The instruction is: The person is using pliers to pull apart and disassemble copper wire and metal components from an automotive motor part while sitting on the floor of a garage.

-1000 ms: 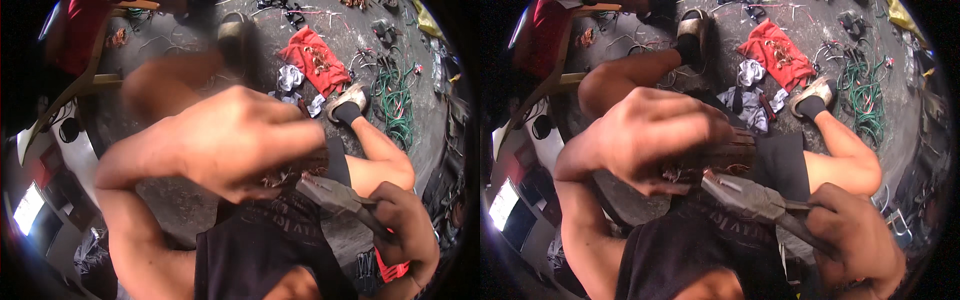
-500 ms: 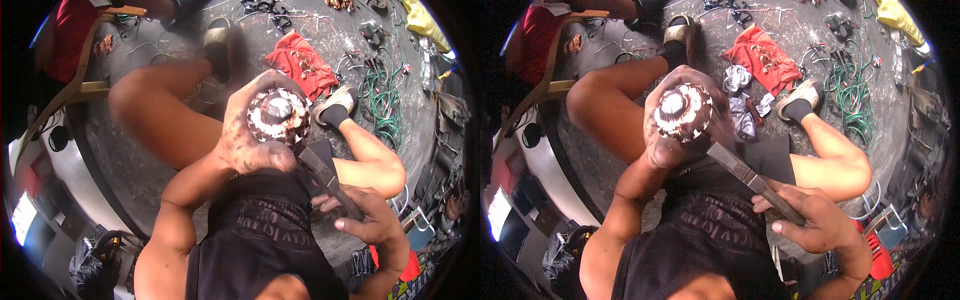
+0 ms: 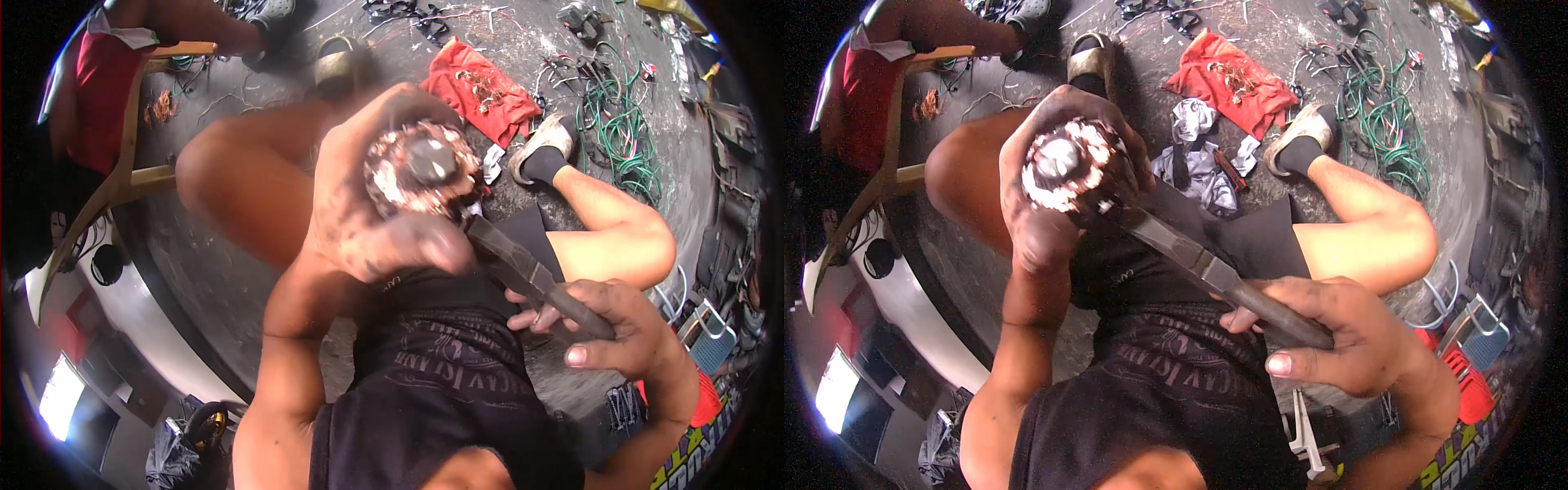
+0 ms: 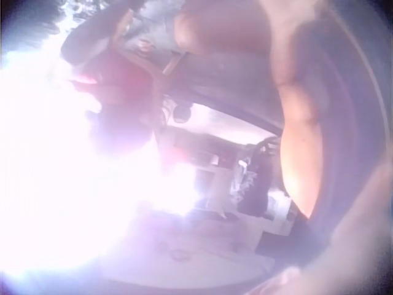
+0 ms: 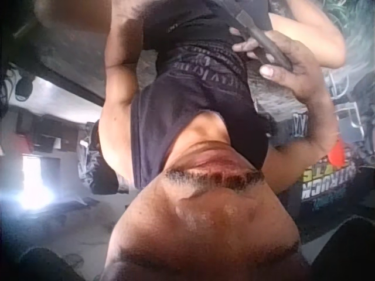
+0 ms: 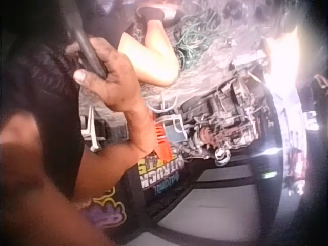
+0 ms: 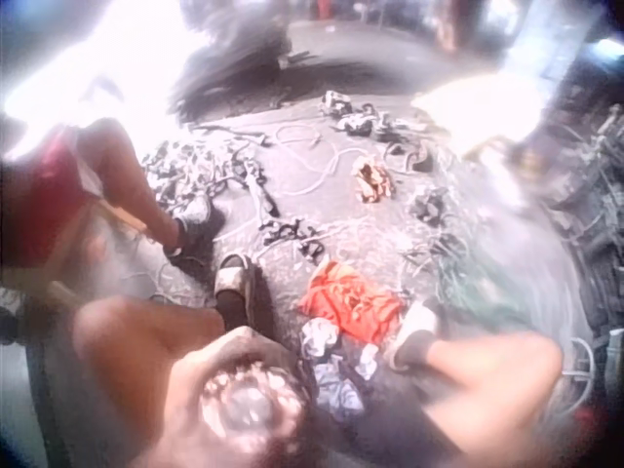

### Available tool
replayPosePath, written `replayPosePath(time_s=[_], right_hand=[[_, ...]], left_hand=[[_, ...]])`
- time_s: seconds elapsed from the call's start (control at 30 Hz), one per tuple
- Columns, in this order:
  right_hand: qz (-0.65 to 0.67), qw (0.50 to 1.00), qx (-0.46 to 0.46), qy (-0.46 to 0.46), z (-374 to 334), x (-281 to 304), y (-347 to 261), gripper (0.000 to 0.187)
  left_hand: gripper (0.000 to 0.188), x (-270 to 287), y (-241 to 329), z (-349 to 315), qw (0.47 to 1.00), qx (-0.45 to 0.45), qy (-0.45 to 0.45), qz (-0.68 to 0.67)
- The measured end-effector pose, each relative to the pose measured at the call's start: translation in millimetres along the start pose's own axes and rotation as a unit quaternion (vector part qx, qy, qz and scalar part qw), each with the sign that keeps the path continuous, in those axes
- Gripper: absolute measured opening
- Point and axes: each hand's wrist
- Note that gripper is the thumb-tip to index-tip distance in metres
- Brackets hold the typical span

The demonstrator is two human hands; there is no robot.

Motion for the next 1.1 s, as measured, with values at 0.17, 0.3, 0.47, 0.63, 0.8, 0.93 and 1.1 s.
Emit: replayPosePath(time_s=[0.17, 0.3, 0.47, 0.63, 0.8, 0.93, 1.1], right_hand=[[0.131, 0.99, 0.033, -0.04, 9.9, -12.9, 20.0, 0.043], [0.146, 0.988, 0.011, -0.046, 11.5, -15.9, 20.2, 0.042], [0.091, 0.994, -0.058, -0.01, 5.0, -12.1, 2.9, 0.033], [0.07, 0.986, -0.145, 0.052, -2.4, -7.9, -19.3, 0.021], [-0.182, 0.98, 0.016, 0.08, 11.9, -15.9, -10.8, 0.018], [-0.184, 0.921, 0.282, 0.198, 59.6, -31.4, 30.3, 0.011], [0.013, 0.95, 0.206, 0.236, 75.4, -47.1, 63.2, 0.011]], left_hand=[[0.087, 4.4, -7.6, 3.2, 0.996, 0.03, -0.039, -0.073], [0.099, 3.6, -5.0, -1.1, 0.999, 0.014, -0.013, 0.045], [0.105, 7.2, 5.7, 1.6, 0.982, -0.034, -0.071, 0.172], [0.094, 13.7, 0.6, 4.6, 0.975, -0.115, -0.102, 0.159], [0.073, 5.0, 2.4, 3.2, 0.993, 0.049, 0.045, 0.098], [0.057, -9.4, -30.5, 7.9, 0.934, 0.097, 0.074, -0.335], [0.063, 1.3, -47.1, 15.1, 0.962, 0.106, 0.065, -0.244]])
Point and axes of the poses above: each hand's wrist, its own z-axis towards the middle knuckle, its own x-axis out of the back of the hand, y = z × x, and after that the axes turned 6 degrees about y, right-handed
